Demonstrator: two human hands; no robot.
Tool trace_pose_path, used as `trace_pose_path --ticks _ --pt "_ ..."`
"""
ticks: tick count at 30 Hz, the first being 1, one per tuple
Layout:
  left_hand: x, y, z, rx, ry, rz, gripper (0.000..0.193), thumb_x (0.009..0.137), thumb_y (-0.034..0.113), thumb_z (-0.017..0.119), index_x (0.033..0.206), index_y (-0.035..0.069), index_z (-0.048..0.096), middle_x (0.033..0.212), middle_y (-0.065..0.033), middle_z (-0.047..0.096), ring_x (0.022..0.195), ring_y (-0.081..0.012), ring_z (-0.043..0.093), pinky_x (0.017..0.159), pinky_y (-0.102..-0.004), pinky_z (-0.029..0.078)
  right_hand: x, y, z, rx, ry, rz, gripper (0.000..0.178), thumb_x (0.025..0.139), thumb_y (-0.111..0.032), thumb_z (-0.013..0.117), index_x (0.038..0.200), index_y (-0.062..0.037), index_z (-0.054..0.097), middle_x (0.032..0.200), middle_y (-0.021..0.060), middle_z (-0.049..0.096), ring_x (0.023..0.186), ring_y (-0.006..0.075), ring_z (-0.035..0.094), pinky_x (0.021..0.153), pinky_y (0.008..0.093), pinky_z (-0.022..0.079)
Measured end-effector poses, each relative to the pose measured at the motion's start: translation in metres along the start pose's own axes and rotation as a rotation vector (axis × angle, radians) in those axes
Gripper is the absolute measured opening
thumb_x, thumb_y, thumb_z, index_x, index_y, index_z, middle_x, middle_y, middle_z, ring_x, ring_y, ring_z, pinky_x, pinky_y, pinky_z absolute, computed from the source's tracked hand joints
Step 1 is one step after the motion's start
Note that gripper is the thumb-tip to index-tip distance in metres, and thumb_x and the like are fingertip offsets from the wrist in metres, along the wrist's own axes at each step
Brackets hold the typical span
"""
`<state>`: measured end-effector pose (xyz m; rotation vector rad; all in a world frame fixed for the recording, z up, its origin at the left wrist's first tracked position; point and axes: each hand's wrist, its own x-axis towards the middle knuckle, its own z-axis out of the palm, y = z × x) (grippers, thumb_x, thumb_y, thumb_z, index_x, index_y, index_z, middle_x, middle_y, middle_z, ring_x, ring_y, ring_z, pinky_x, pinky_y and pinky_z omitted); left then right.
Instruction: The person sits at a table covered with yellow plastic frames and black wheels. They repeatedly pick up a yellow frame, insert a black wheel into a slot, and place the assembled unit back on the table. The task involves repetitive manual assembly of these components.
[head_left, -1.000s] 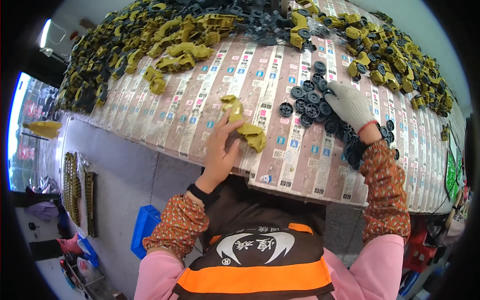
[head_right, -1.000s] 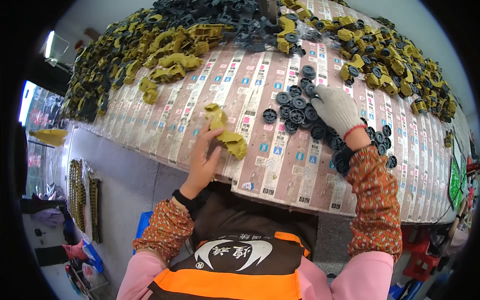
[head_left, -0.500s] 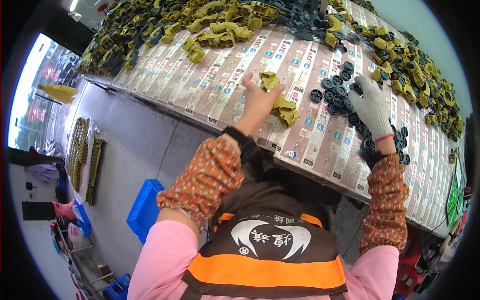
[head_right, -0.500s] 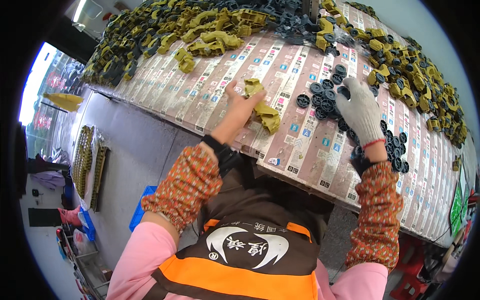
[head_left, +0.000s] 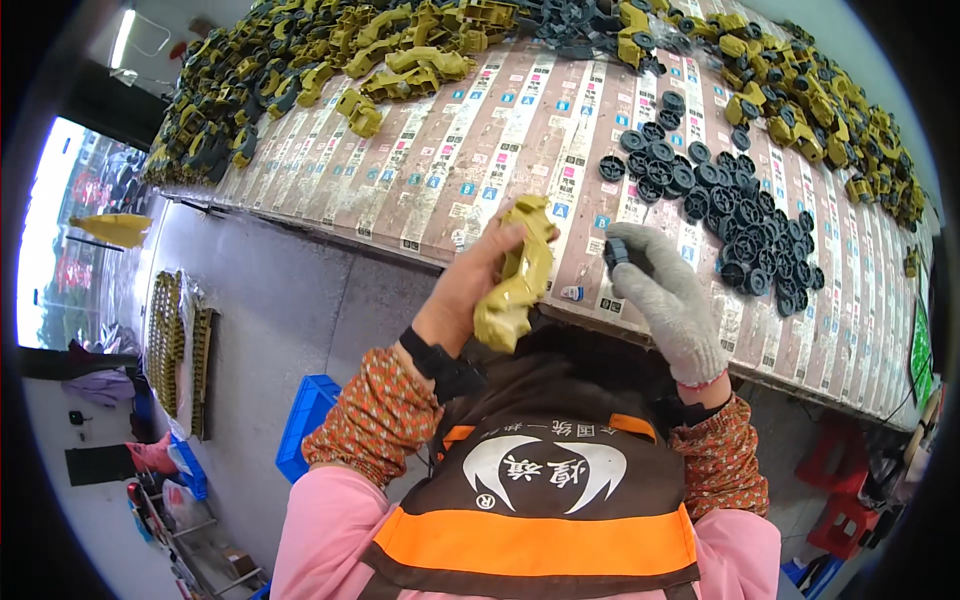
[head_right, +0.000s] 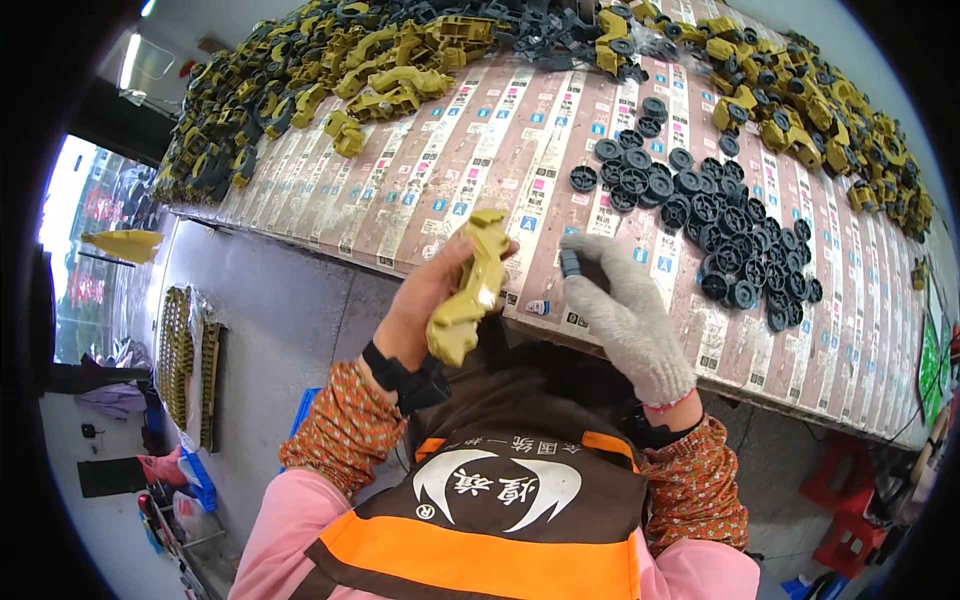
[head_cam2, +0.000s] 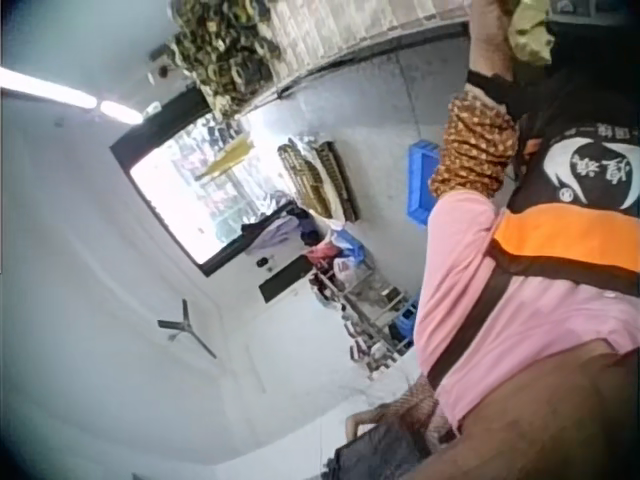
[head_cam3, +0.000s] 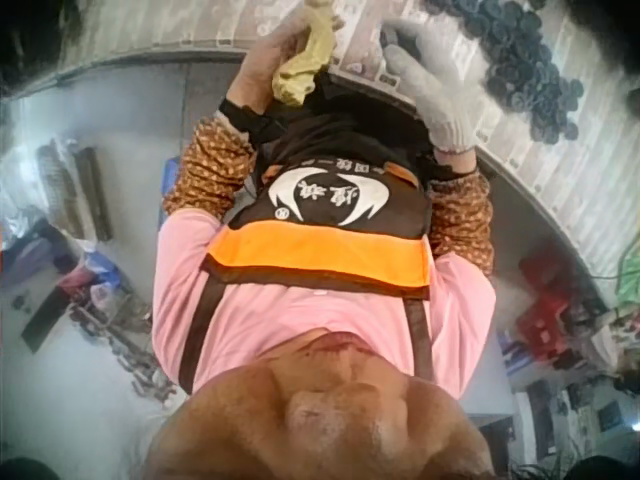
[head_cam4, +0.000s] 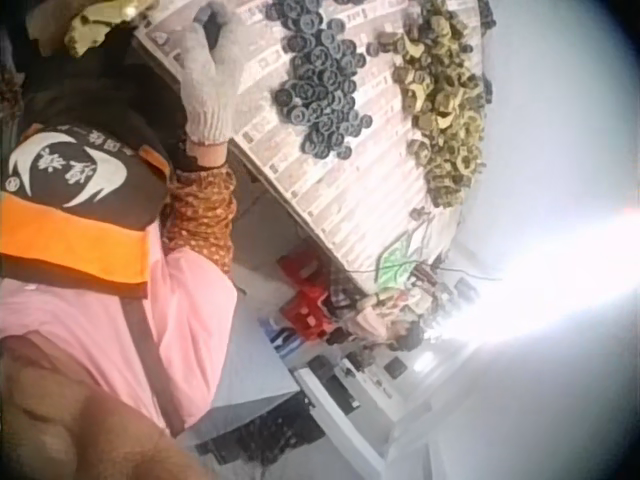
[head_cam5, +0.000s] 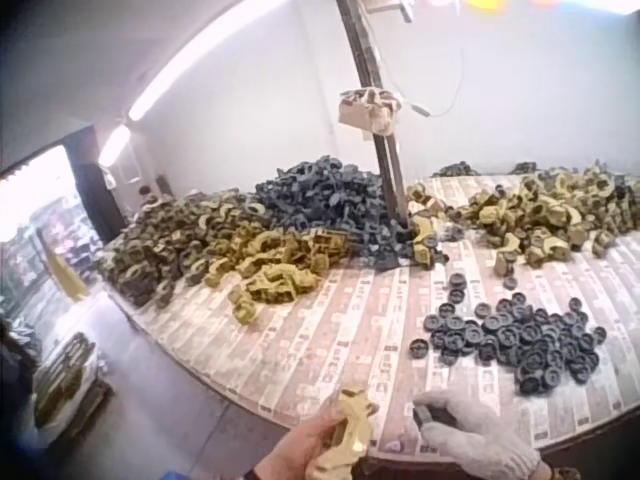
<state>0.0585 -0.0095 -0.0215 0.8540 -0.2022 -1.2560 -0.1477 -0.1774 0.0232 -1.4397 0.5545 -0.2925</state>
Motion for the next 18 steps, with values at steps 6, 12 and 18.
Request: trace_pose_path --ticks 6,12,18 --pt "-0.039 -0.026 0.043 0.213 0.057 0.090 0.070 0.104 0.021 0.073 0.160 0.018 0.031 0.130 -0.0073 0.060 0.109 -0.0167 0.065 0.089 -0.0334 0.060 -0.012 0.010 0.033 0.135 -0.044 -0.071 0.042 0.102 -0.009 0.065 0.142 0.0007 0.058 0.126 0.0080 0.066 0.118 0.0145 0.062 0.102 0.0310 0.052" --pt "-0.049 -0.039 0.049 0.291 0.027 0.184 0.076 0.103 0.017 0.074 0.161 0.019 0.026 0.131 -0.0062 0.057 0.112 -0.0138 0.061 0.095 -0.0314 0.056 -0.018 0.020 0.033 0.080 -0.010 -0.087 0.044 0.101 -0.009 0.066 0.142 0.0011 0.057 0.130 0.0117 0.067 0.120 0.0186 0.064 0.104 0.0346 0.052" --pt "-0.047 -0.050 0.049 0.495 0.036 0.293 0.079 0.101 0.019 0.077 0.160 0.016 0.025 0.133 -0.0076 0.052 0.118 -0.0149 0.055 0.103 -0.0340 0.049 -0.025 0.025 0.034 -0.105 0.085 -0.196 0.043 0.100 -0.008 0.065 0.142 0.0032 0.060 0.126 0.0166 0.071 0.117 0.0237 0.068 0.103 0.0369 0.052"
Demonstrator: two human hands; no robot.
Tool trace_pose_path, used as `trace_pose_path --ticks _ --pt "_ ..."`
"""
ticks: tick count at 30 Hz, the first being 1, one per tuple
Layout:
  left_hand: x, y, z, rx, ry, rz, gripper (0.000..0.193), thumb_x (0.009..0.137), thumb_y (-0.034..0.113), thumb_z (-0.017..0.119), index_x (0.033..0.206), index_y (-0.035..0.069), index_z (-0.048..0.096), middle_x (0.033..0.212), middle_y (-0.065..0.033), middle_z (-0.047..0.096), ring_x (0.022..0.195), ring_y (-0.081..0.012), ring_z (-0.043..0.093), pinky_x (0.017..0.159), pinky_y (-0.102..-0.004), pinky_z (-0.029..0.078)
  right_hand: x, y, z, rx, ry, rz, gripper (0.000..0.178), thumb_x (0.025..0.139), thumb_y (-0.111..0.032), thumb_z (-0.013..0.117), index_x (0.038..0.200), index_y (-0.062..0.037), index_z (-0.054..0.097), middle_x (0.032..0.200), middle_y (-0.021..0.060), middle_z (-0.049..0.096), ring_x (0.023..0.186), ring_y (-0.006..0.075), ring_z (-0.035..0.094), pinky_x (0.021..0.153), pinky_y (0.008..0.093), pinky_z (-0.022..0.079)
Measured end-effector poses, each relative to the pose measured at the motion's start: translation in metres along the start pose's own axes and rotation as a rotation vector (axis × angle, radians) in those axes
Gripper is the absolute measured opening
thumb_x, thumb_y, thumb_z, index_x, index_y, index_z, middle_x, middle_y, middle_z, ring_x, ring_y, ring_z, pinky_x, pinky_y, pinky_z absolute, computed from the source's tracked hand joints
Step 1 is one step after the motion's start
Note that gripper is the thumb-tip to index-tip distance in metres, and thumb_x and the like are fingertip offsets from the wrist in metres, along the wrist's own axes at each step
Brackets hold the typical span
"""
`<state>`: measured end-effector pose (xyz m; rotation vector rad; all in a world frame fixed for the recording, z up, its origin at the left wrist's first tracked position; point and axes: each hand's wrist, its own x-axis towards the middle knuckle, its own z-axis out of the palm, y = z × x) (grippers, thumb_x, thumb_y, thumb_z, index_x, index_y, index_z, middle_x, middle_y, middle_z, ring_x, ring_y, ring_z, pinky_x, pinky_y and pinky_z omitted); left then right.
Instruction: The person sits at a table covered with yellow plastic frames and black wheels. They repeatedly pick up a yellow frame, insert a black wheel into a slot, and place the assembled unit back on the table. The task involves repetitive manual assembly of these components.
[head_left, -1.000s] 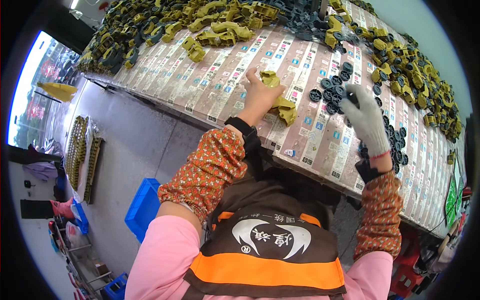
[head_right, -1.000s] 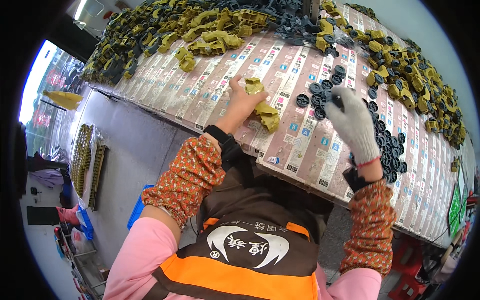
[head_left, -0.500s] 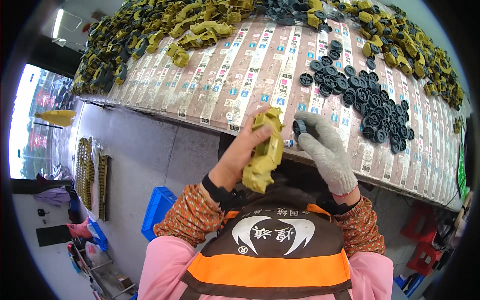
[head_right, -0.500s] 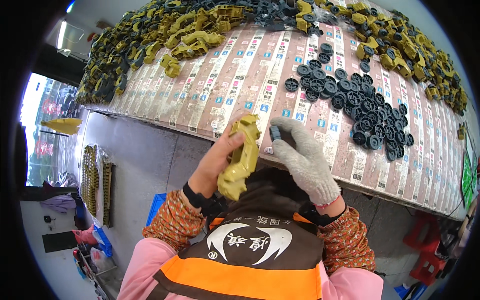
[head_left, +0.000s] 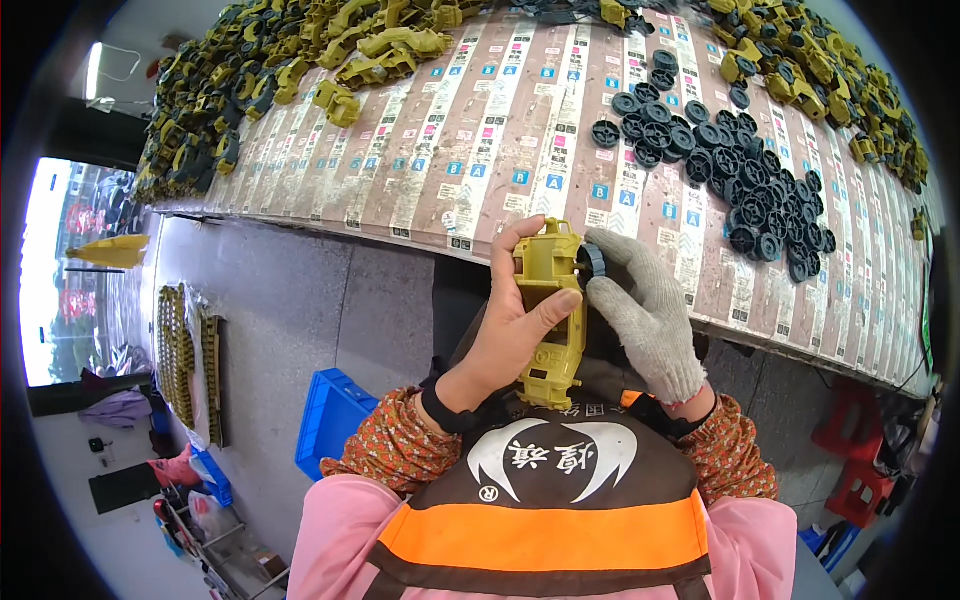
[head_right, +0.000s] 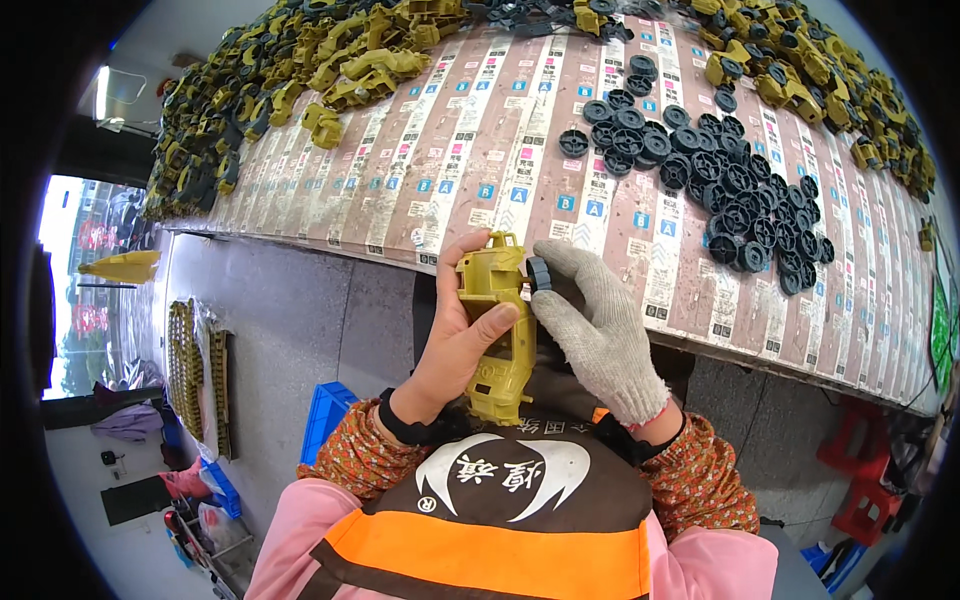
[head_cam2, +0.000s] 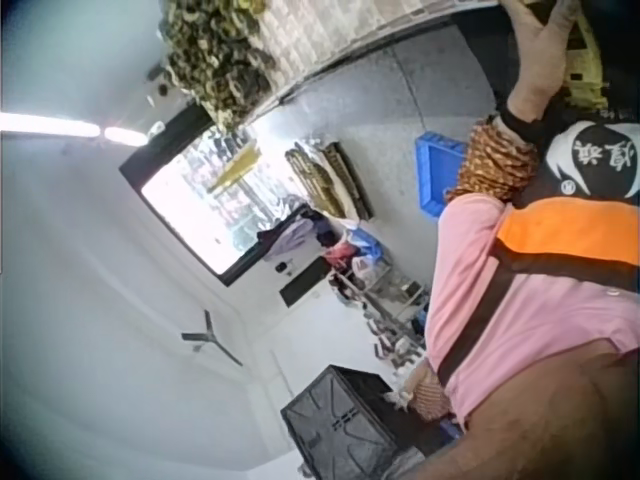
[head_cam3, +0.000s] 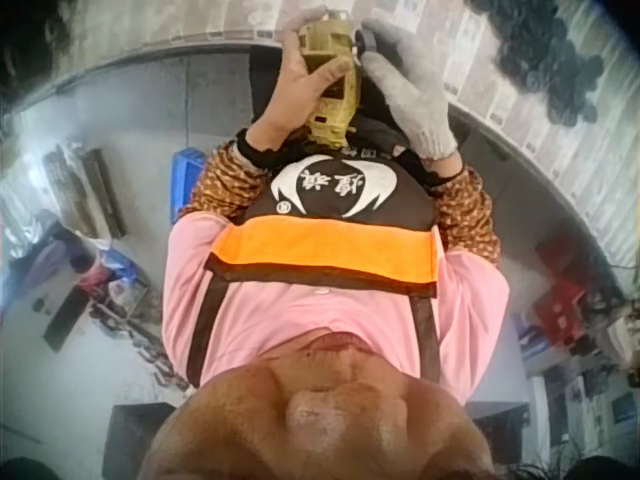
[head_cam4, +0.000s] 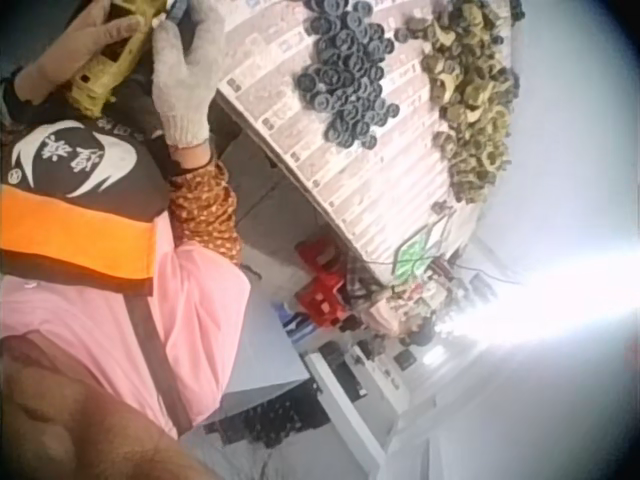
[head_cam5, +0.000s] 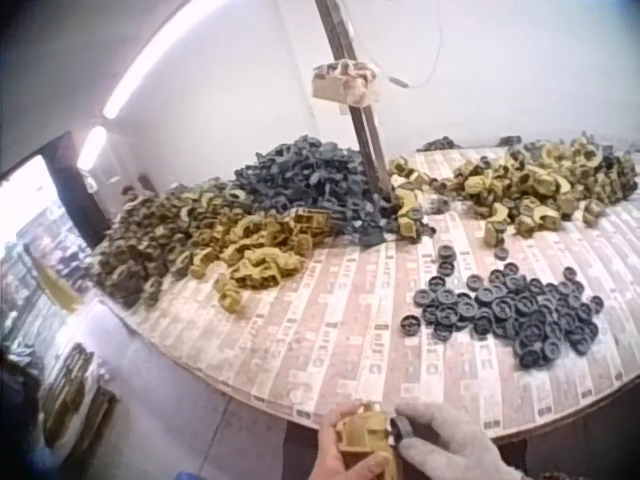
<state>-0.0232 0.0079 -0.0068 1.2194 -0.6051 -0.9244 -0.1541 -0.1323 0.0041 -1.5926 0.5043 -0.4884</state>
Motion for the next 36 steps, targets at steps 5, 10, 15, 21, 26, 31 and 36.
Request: trace_pose_path --ticks 5,10,15,21,26,31,36 --pt "-0.001 -0.008 0.001 0.452 -0.032 0.253 0.080 0.101 0.022 0.076 0.160 0.009 0.023 0.146 -0.0127 0.042 0.128 -0.0199 0.051 0.111 -0.0373 0.044 -0.013 0.007 0.004 -0.260 0.074 -0.196 0.045 0.099 -0.002 0.061 0.144 0.0043 0.059 0.115 0.0262 0.072 0.104 0.0361 0.075 0.092 0.0402 0.057" --pt "-0.009 -0.024 -0.005 0.559 -0.057 0.291 0.078 0.103 0.029 0.073 0.159 0.006 0.023 0.151 -0.0146 0.037 0.132 -0.0228 0.048 0.114 -0.0386 0.041 -0.019 0.005 -0.001 -0.260 -0.044 -0.029 0.051 0.099 0.004 0.054 0.149 0.0013 0.056 0.120 0.0209 0.073 0.107 0.0255 0.074 0.094 0.0358 0.056" --pt "-0.007 -0.024 -0.002 0.717 -0.073 0.476 0.072 0.100 0.030 0.077 0.152 0.006 0.032 0.144 -0.0177 0.046 0.129 -0.0295 0.051 0.112 -0.0421 0.043 -0.025 0.009 0.002 -0.325 -0.012 -0.199 0.056 0.092 0.001 0.057 0.148 0.0030 0.052 0.111 0.0312 0.071 0.099 0.0481 0.072 0.086 0.0483 0.058" --pt "-0.011 -0.038 0.001 0.760 -0.156 0.495 0.066 0.097 0.025 0.078 0.148 0.007 0.039 0.133 -0.0202 0.052 0.120 -0.0380 0.055 0.104 -0.0450 0.046 -0.034 0.012 -0.006 -0.449 -0.041 -0.114 0.054 0.086 -0.001 0.059 0.139 0.0005 0.054 0.105 0.0311 0.070 0.093 0.0497 0.070 0.079 0.0535 0.057" --pt "0.005 -0.029 0.006 0.761 -0.311 0.447 0.069 0.094 0.018 0.080 0.150 0.011 0.039 0.131 -0.0201 0.051 0.118 -0.0411 0.060 0.098 -0.0443 0.052 -0.030 0.004 -0.025 -0.432 -0.030 -0.054 0.038 0.087 -0.003 0.058 0.125 0.0003 0.062 0.098 0.0295 0.070 0.093 0.0492 0.070 0.082 0.0540 0.056" --pt "0.014 -0.012 0.034 -0.054 -0.119 0.023 0.067 0.100 0.015 0.076 0.155 0.008 0.038 0.137 -0.0099 0.056 0.118 -0.0174 0.063 0.100 -0.0360 0.056 0.000 -0.013 -0.094 -0.705 0.331 -0.108 0.022 0.093 -0.011 0.066 0.113 -0.0053 0.072 0.095 0.0226 0.073 0.087 0.0379 0.073 0.081 0.0468 0.058" --pt "0.026 -0.008 0.015 -0.399 -0.030 -0.309 0.056 0.102 0.021 0.074 0.149 0.007 0.047 0.117 -0.0073 0.068 0.101 -0.0157 0.071 0.085 -0.0323 0.063 0.012 0.014 -0.148 -1.369 0.441 -0.152 0.022 0.089 -0.013 0.073 0.111 -0.0080 0.069 0.098 0.0160 0.064 0.094 0.0374 0.066 0.080 0.0481 0.054"
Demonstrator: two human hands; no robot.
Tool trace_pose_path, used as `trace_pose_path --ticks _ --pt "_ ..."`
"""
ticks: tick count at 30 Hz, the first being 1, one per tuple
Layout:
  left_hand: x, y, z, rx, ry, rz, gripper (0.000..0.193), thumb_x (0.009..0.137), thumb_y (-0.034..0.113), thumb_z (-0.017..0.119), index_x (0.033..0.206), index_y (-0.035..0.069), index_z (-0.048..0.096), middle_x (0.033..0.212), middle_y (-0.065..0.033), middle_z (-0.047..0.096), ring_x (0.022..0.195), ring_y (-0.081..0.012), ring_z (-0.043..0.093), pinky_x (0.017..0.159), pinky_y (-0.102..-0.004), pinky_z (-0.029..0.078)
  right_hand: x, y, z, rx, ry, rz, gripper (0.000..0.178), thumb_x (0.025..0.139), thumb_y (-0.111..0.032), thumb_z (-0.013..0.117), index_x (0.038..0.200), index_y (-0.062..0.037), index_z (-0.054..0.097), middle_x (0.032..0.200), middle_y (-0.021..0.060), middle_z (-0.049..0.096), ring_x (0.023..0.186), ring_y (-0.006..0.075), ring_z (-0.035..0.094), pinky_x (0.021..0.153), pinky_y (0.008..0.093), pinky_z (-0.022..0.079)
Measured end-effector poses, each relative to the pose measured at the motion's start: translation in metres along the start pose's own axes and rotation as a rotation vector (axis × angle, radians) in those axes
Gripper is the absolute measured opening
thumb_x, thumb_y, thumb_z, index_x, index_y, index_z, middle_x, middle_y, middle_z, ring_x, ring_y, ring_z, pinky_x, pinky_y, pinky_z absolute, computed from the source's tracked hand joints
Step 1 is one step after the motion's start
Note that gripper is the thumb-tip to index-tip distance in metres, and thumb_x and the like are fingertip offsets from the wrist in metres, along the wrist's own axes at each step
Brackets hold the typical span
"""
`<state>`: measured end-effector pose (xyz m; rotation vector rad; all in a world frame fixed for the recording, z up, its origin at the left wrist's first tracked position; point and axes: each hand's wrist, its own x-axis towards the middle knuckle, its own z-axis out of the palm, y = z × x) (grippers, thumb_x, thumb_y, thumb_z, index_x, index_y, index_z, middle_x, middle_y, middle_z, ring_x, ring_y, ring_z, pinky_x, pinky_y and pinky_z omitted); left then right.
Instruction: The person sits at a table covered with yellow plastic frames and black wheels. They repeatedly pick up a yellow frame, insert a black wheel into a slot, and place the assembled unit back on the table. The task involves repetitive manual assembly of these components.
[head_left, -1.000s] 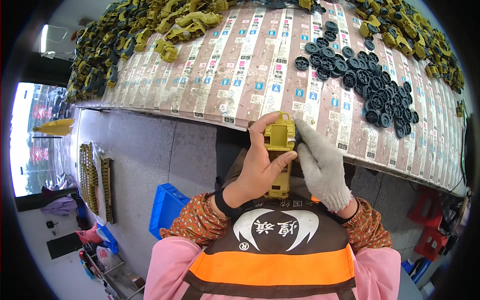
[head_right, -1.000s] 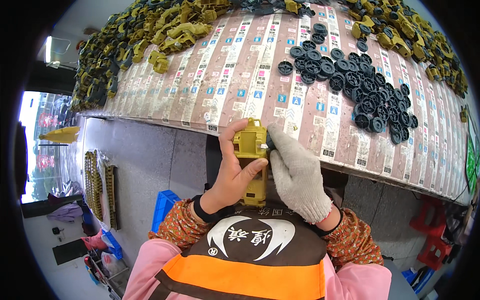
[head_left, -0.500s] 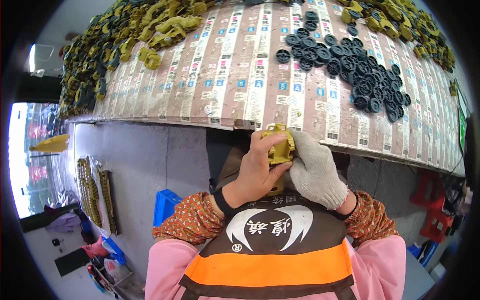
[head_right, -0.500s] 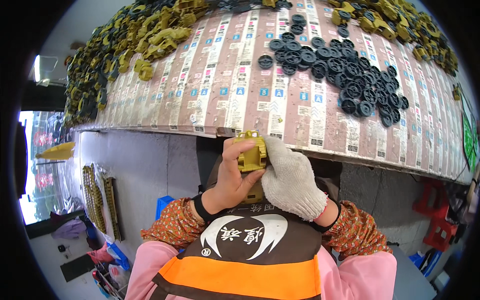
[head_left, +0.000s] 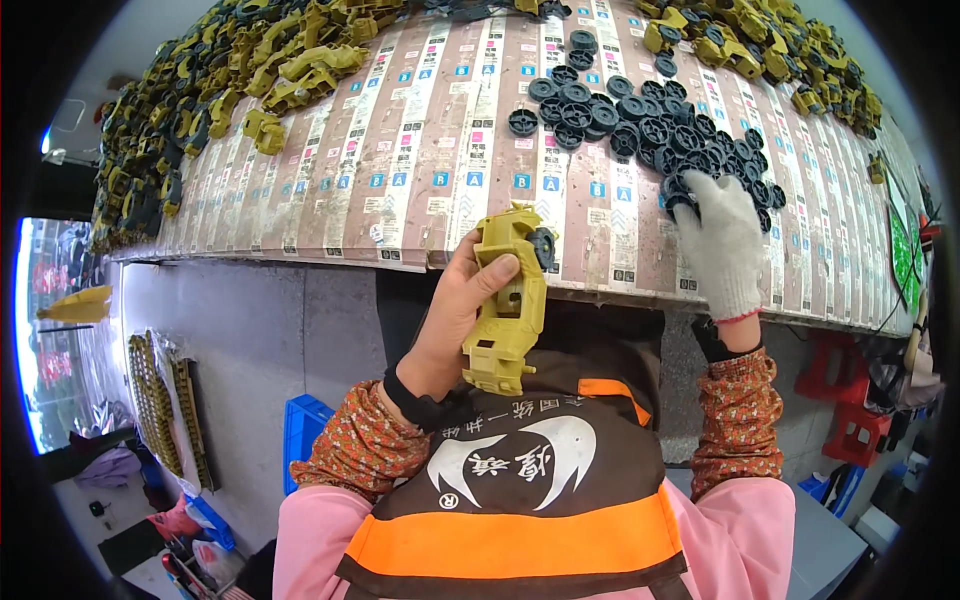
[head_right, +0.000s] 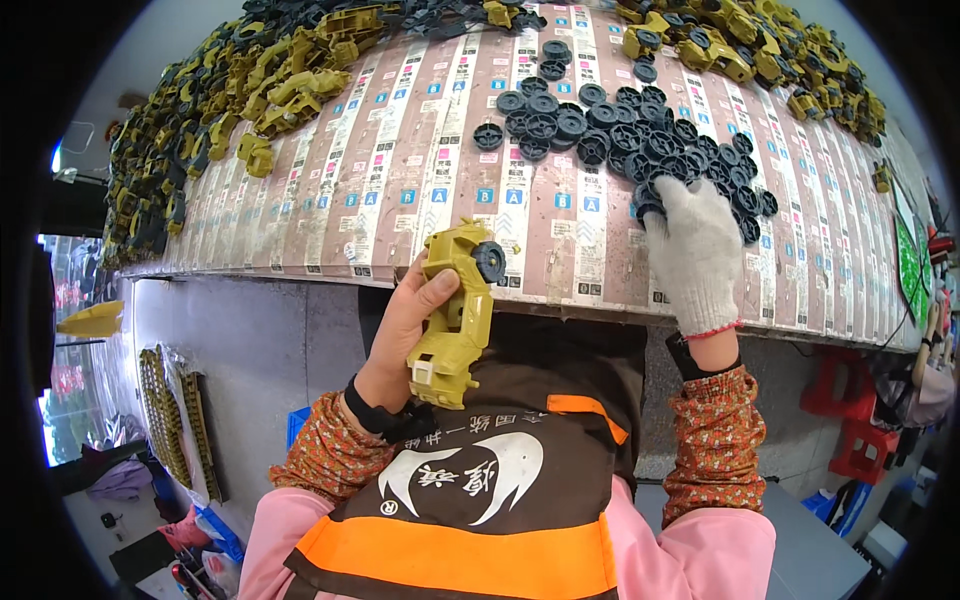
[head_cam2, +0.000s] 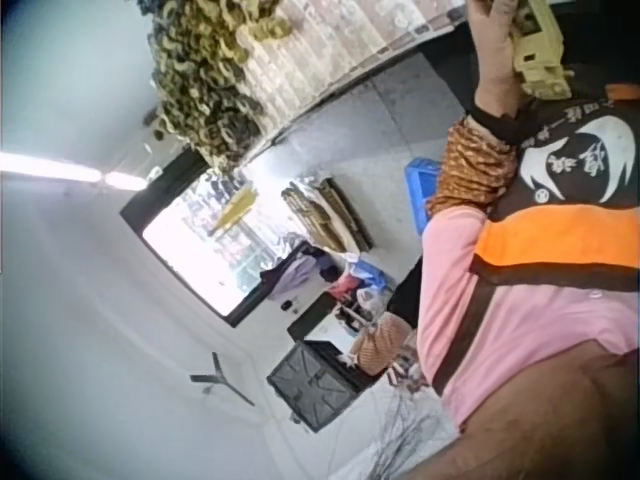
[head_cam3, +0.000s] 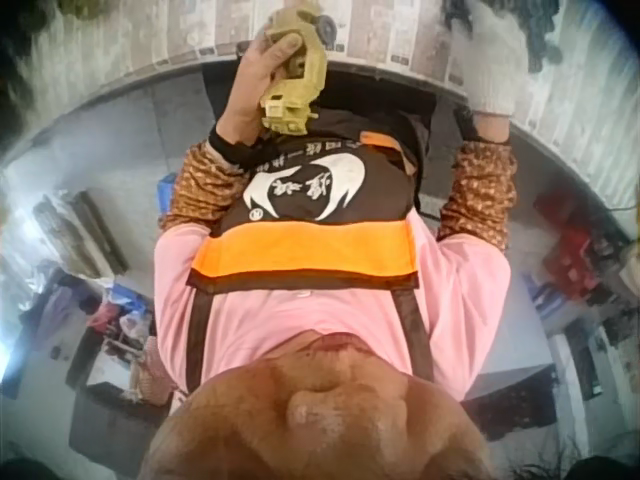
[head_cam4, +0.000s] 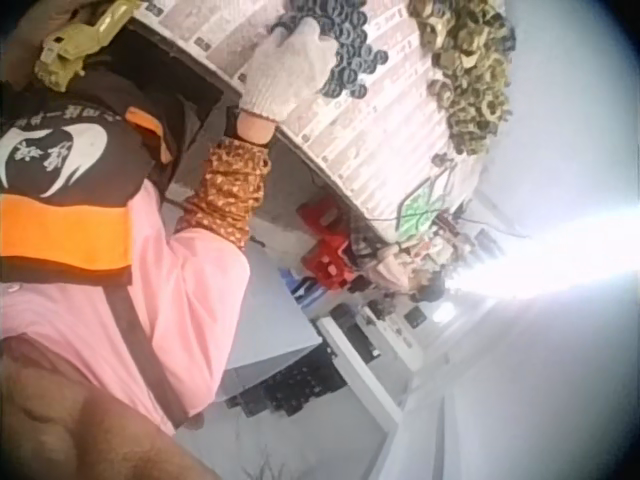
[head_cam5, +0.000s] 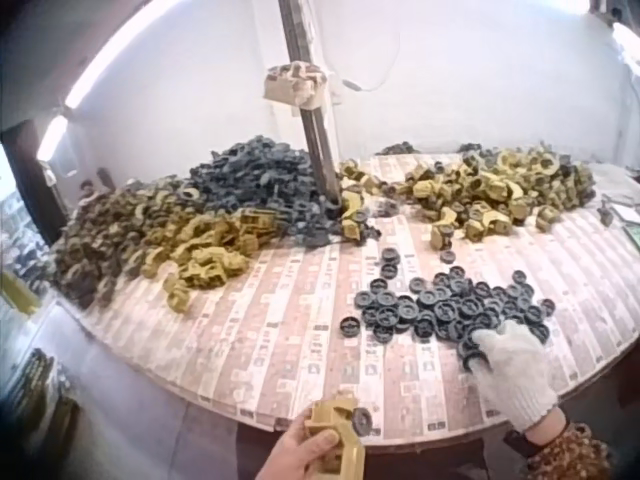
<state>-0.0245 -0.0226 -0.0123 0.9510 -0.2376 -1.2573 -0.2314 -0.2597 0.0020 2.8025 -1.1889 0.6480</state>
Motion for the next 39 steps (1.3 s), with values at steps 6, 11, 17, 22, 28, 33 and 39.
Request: trace_pose_path --ticks 6,11,17,22,28,33,39 --pt "-0.002 0.005 -0.011 -0.124 0.092 -0.125 0.047 0.105 0.029 0.070 0.141 0.002 0.057 0.118 -0.0130 0.074 0.104 -0.0182 0.074 0.086 -0.0330 0.063 -0.002 -0.010 0.009 -0.021 0.032 -0.070 0.017 0.086 -0.008 0.074 0.099 -0.0051 0.063 0.099 0.0165 0.063 0.098 0.0382 0.064 0.082 0.0489 0.053" --pt "0.004 0.000 -0.022 -0.283 -0.025 -0.185 0.048 0.105 0.026 0.068 0.145 0.003 0.055 0.127 -0.0167 0.071 0.113 -0.0261 0.072 0.085 -0.0389 0.064 -0.022 -0.045 -0.001 0.528 -0.081 0.056 0.021 0.095 -0.004 0.072 0.111 -0.0006 0.059 0.100 0.0165 0.071 0.082 0.0297 0.072 0.070 0.0368 0.057" --pt "-0.003 -0.005 -0.007 -0.117 0.079 0.030 0.045 0.105 0.026 0.069 0.143 0.007 0.053 0.116 -0.0113 0.071 0.101 -0.0191 0.073 0.081 -0.0340 0.064 -0.045 -0.117 -0.016 1.328 -0.465 0.450 0.028 0.101 -0.002 0.065 0.129 0.0000 0.059 0.105 0.0114 0.072 0.088 0.0134 0.072 0.073 0.0270 0.060" --pt "-0.009 -0.001 -0.006 -0.086 0.149 0.118 0.040 0.104 0.020 0.071 0.138 0.010 0.052 0.111 -0.0057 0.068 0.094 -0.0156 0.072 0.079 -0.0321 0.064 -0.072 -0.128 -0.002 1.202 -0.401 0.205 0.030 0.097 -0.002 0.069 0.127 -0.0002 0.066 0.106 0.0168 0.073 0.090 0.0214 0.075 0.079 0.0328 0.058" --pt "-0.007 -0.007 -0.005 -0.015 0.197 0.318 0.044 0.101 0.010 0.074 0.135 0.010 0.046 0.113 -0.0037 0.064 0.094 -0.0136 0.069 0.080 -0.0314 0.063 -0.079 -0.137 -0.016 1.133 -0.364 0.105 0.036 0.094 -0.001 0.071 0.129 -0.0010 0.064 0.104 0.0212 0.072 0.088 0.0320 0.076 0.078 0.0362 0.059" --pt "-0.006 -0.009 0.000 0.021 0.207 0.445 0.052 0.099 0.006 0.075 0.139 0.009 0.042 0.120 -0.0058 0.062 0.101 -0.0138 0.067 0.086 -0.0317 0.062 -0.084 -0.138 -0.018 1.110 -0.350 0.048 0.040 0.093 0.000 0.071 0.132 -0.0001 0.061 0.105 0.0229 0.071 0.090 0.0368 0.076 0.078 0.0385 0.059" --pt "-0.010 -0.013 0.004 0.199 0.219 0.538 0.057 0.099 0.004 0.074 0.143 0.009 0.039 0.123 -0.0058 0.061 0.105 -0.0137 0.066 0.090 -0.0321 0.060 -0.091 -0.135 -0.014 1.095 -0.327 0.028 0.039 0.093 0.000 0.069 0.131 0.0005 0.062 0.105 0.0228 0.072 0.091 0.0355 0.077 0.079 0.0378 0.060"
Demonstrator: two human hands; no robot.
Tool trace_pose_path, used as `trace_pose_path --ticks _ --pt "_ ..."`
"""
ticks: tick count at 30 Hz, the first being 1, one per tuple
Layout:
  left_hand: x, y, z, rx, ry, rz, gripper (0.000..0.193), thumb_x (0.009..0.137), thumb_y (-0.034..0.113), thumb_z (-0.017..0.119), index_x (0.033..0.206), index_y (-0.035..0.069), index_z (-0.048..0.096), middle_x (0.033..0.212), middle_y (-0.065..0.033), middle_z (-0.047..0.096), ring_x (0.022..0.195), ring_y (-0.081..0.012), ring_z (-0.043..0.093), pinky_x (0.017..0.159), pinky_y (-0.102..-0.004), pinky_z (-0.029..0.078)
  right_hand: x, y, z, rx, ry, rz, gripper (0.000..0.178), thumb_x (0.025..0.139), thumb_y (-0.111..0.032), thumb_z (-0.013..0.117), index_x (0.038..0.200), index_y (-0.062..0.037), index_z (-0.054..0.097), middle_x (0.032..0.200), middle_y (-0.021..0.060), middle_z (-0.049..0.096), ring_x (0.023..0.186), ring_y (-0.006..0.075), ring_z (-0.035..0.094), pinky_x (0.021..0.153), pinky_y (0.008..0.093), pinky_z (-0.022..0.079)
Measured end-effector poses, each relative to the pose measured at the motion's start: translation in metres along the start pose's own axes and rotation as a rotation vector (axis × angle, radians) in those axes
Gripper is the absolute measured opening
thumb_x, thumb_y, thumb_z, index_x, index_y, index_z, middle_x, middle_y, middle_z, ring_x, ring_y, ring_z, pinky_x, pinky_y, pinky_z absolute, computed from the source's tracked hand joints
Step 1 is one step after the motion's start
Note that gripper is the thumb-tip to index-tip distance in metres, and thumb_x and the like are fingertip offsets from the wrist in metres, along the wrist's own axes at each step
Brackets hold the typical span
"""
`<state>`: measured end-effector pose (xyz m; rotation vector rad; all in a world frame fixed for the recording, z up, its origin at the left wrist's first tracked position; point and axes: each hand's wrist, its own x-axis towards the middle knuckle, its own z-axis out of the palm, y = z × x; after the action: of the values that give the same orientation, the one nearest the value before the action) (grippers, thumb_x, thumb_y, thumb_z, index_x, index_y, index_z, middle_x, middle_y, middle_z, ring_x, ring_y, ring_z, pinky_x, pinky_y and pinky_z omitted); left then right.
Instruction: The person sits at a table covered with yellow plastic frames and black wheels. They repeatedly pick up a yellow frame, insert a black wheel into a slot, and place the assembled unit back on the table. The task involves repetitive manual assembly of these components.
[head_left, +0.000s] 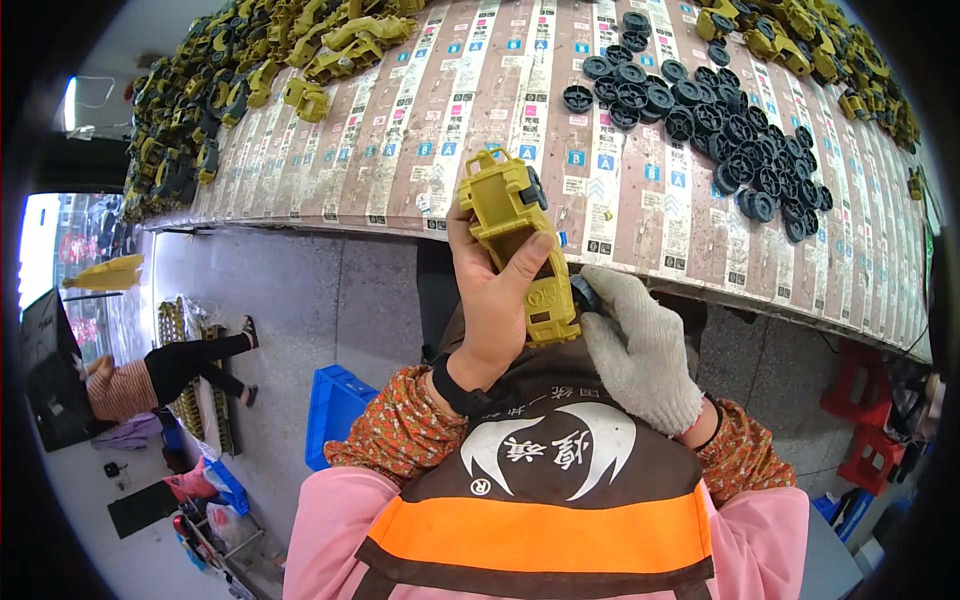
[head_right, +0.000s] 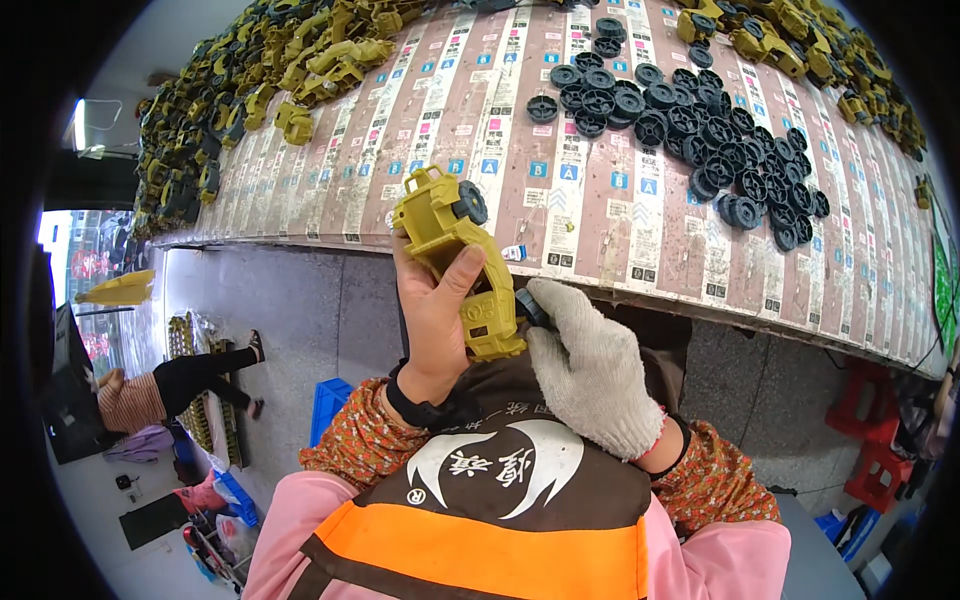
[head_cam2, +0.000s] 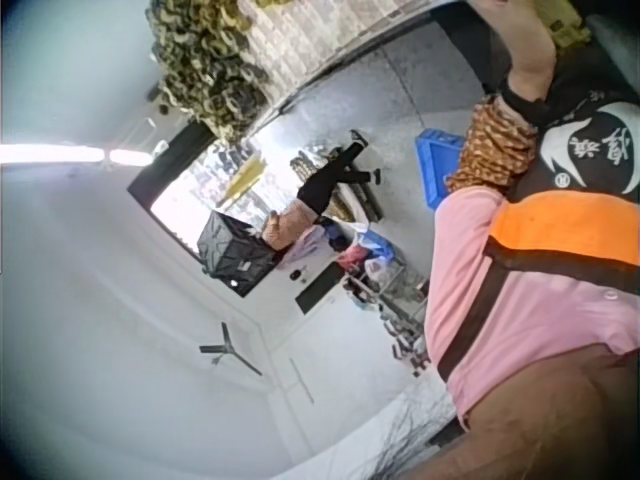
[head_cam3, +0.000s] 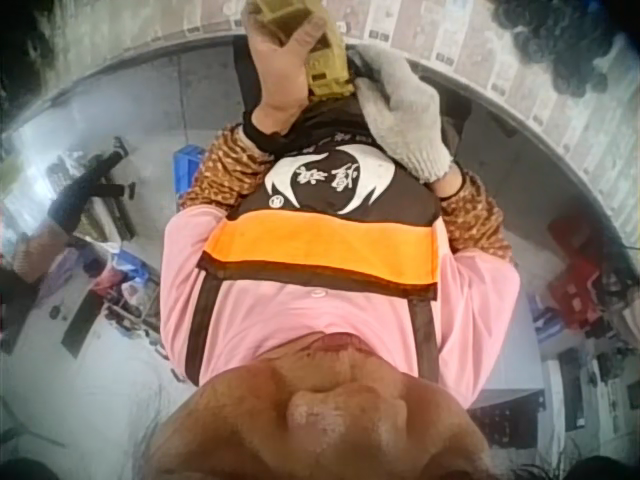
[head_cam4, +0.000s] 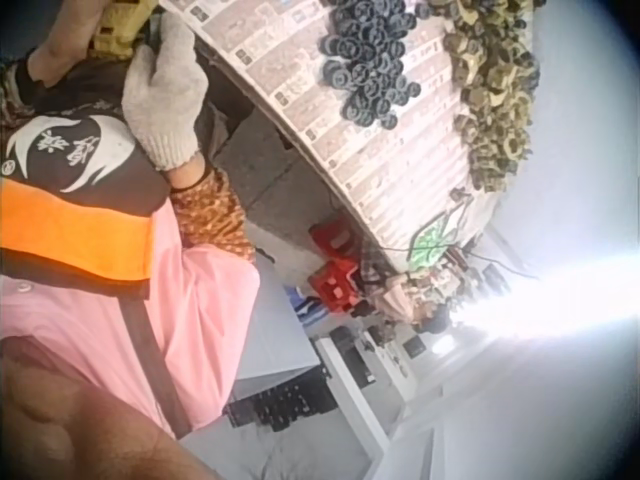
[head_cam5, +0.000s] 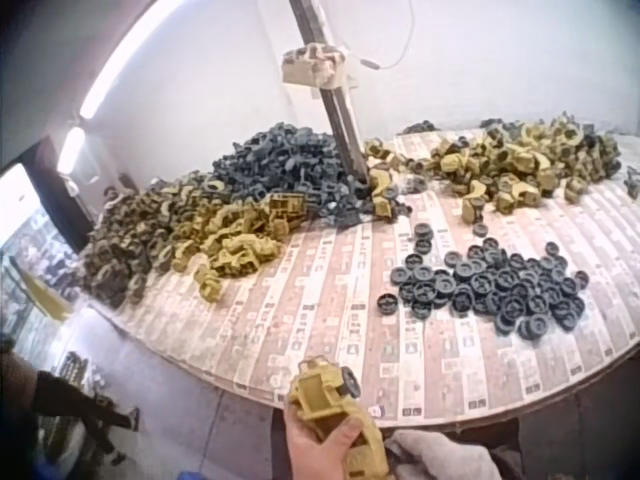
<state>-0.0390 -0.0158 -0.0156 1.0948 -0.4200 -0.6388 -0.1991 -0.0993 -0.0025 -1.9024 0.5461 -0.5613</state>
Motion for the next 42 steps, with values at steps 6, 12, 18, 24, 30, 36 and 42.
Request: trace_pose_path --ticks 6,12,18,24,30,36,42 --pt "0.003 0.000 0.000 -0.047 -0.010 0.003 0.059 0.099 0.004 0.075 0.144 0.009 0.038 0.123 -0.0061 0.060 0.106 -0.0139 0.065 0.091 -0.0320 0.059 0.000 0.000 0.001 0.182 0.032 0.160 0.036 0.093 0.000 0.067 0.130 0.0007 0.064 0.104 0.0181 0.075 0.092 0.0213 0.078 0.080 0.0337 0.060" --pt "-0.001 0.000 0.005 0.067 -0.006 0.077 0.068 0.098 0.004 0.077 0.149 0.009 0.033 0.124 -0.0052 0.059 0.107 -0.0138 0.065 0.095 -0.0314 0.057 -0.005 0.004 0.004 0.128 0.069 0.111 0.037 0.093 0.000 0.067 0.130 0.0013 0.064 0.100 0.0213 0.075 0.088 0.0279 0.078 0.078 0.0353 0.060" --pt "-0.007 -0.009 0.007 0.174 0.010 0.208 0.078 0.092 0.000 0.081 0.151 0.008 0.032 0.135 -0.0066 0.054 0.117 -0.0154 0.062 0.101 -0.0319 0.054 -0.006 0.008 0.007 -0.006 0.016 -0.103 0.042 0.089 0.003 0.063 0.131 0.0031 0.061 0.098 0.0266 0.073 0.086 0.0443 0.074 0.074 0.0447 0.060" --pt "-0.017 -0.020 0.011 0.189 -0.111 0.366 0.084 0.090 -0.007 0.080 0.153 0.008 0.027 0.142 -0.0085 0.051 0.128 -0.0177 0.059 0.107 -0.0354 0.052 -0.004 0.004 0.002 -0.066 -0.068 -0.034 0.049 0.084 0.002 0.062 0.133 0.0003 0.058 0.089 0.0251 0.072 0.079 0.0470 0.071 0.067 0.0537 0.056" --pt "0.000 -0.009 0.014 0.099 -0.091 -0.027 0.056 0.099 0.003 0.074 0.144 0.009 0.042 0.132 -0.0072 0.059 0.118 -0.0194 0.065 0.097 -0.0364 0.058 0.021 0.013 -0.036 0.025 -0.074 0.107 0.026 0.089 -0.006 0.061 0.112 -0.0008 0.073 0.093 0.0260 0.075 0.076 0.0376 0.076 0.073 0.0436 0.061" --pt "0.019 0.018 0.001 -0.215 -0.147 -0.522 0.039 0.107 0.026 0.066 0.141 0.011 0.052 0.117 -0.0065 0.067 0.102 -0.0208 0.072 0.088 -0.0533 0.065 0.052 0.066 -0.144 -0.764 0.539 0.140 0.027 0.095 -0.014 0.069 0.121 -0.0072 0.070 0.103 0.0179 0.073 0.091 0.0329 0.073 0.082 0.0431 0.058" --pt "0.020 0.009 -0.014 -0.278 -0.304 -0.726 0.053 0.107 0.026 0.062 0.154 0.013 0.042 0.129 -0.0097 0.065 0.113 -0.0254 0.070 0.092 -0.0584 0.063 0.054 0.087 -0.152 -0.854 0.428 0.177 0.036 0.093 -0.022 0.072 0.127 -0.0097 0.069 0.120 0.0173 0.066 0.109 0.0360 0.067 0.094 0.0453 0.054"
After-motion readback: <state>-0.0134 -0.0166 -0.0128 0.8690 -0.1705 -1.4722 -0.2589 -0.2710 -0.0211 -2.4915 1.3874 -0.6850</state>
